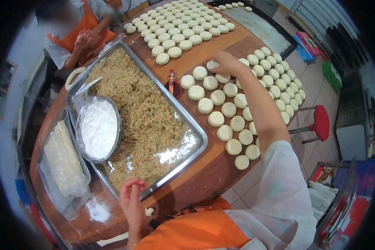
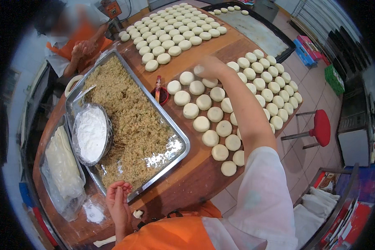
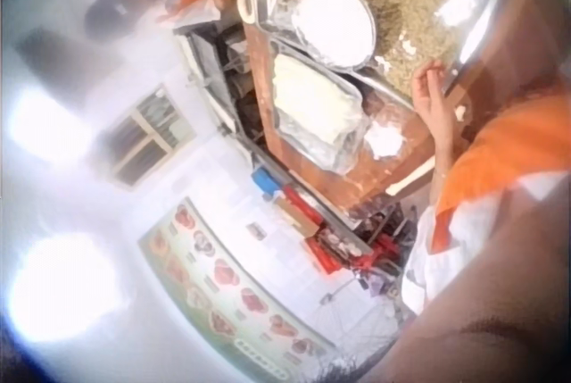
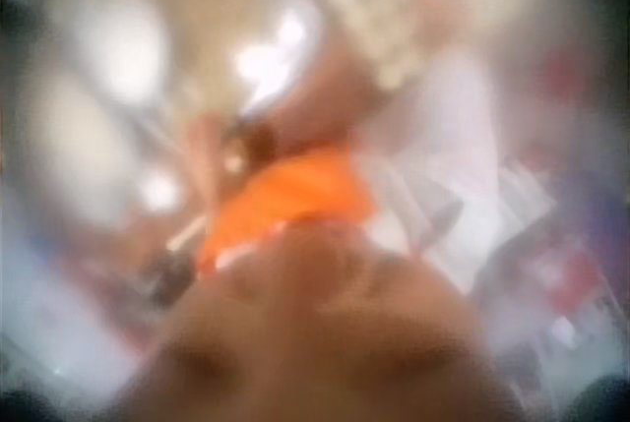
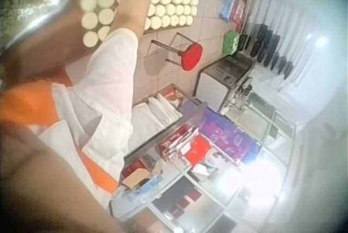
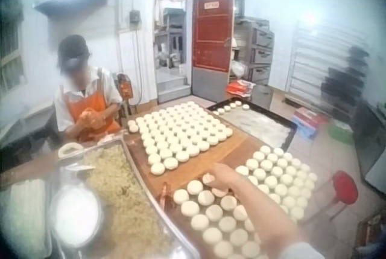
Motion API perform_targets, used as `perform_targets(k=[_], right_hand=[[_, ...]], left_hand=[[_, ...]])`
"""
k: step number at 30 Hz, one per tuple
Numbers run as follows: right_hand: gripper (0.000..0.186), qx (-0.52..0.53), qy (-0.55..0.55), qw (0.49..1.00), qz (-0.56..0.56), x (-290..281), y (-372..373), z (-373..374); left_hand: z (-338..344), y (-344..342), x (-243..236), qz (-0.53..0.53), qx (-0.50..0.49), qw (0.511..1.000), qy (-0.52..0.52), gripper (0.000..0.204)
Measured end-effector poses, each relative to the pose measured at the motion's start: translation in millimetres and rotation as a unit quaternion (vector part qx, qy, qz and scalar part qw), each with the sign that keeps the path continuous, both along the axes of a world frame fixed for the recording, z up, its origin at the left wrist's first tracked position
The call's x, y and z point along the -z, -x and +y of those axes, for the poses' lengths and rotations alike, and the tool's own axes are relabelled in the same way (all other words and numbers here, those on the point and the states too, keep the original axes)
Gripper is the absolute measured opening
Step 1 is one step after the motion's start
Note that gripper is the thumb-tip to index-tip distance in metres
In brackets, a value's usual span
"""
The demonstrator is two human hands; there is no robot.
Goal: The person pinches off small pieces of dough from a long roll, flattens them by hand, fills them with a peanut-like mixture from a tray, and seals them into round buns before placing them on a wooden table.
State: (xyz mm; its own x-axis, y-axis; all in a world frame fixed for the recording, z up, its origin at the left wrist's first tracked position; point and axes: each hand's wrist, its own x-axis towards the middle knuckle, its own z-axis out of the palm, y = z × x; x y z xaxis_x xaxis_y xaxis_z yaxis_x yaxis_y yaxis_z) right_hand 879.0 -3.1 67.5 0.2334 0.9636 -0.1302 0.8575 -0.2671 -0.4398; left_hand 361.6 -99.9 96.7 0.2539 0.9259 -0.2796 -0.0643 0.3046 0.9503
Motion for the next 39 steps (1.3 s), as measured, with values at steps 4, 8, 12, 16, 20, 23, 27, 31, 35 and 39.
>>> perform_targets(k=[4,8,12,16,20,23,27,31,35,39], right_hand=[[0.046,0.004,-0.028,0.999,-0.029,9,-5,1],[0.042,-0.013,-0.071,0.997,-0.039,15,-6,-1],[0.039,-0.059,-0.040,0.996,-0.044,3,0,2],[0.040,-0.069,0.008,0.996,-0.054,-8,10,5],[0.040,-0.061,0.013,0.997,-0.053,-9,15,5],[0.040,-0.055,0.026,0.996,-0.064,-4,13,7],[0.036,-0.050,0.025,0.996,-0.071,0,15,9],[0.033,-0.066,-0.043,0.995,-0.064,2,16,5],[0.026,-0.045,-0.089,0.994,-0.047,14,9,-1],[0.017,-0.015,-0.090,0.995,-0.034,17,12,0]], left_hand=[[1,3,5,-0.009,-0.012,1.000,0.007,0.016],[1,4,3,-0.007,-0.013,1.000,0.013,0.015],[1,5,4,-0.015,-0.011,1.000,0.016,0.014],[2,4,4,-0.011,-0.022,1.000,0.015,0.015],[2,5,5,-0.013,-0.028,0.999,0.020,0.014],[4,7,10,-0.013,-0.031,0.999,0.031,0.014],[5,9,11,-0.024,-0.030,0.998,0.040,0.014],[3,10,9,-0.041,-0.034,0.998,0.037,0.014],[-1,20,12,-0.056,-0.030,0.997,0.033,0.015],[-7,26,7,-0.056,-0.033,0.997,0.039,0.015]])
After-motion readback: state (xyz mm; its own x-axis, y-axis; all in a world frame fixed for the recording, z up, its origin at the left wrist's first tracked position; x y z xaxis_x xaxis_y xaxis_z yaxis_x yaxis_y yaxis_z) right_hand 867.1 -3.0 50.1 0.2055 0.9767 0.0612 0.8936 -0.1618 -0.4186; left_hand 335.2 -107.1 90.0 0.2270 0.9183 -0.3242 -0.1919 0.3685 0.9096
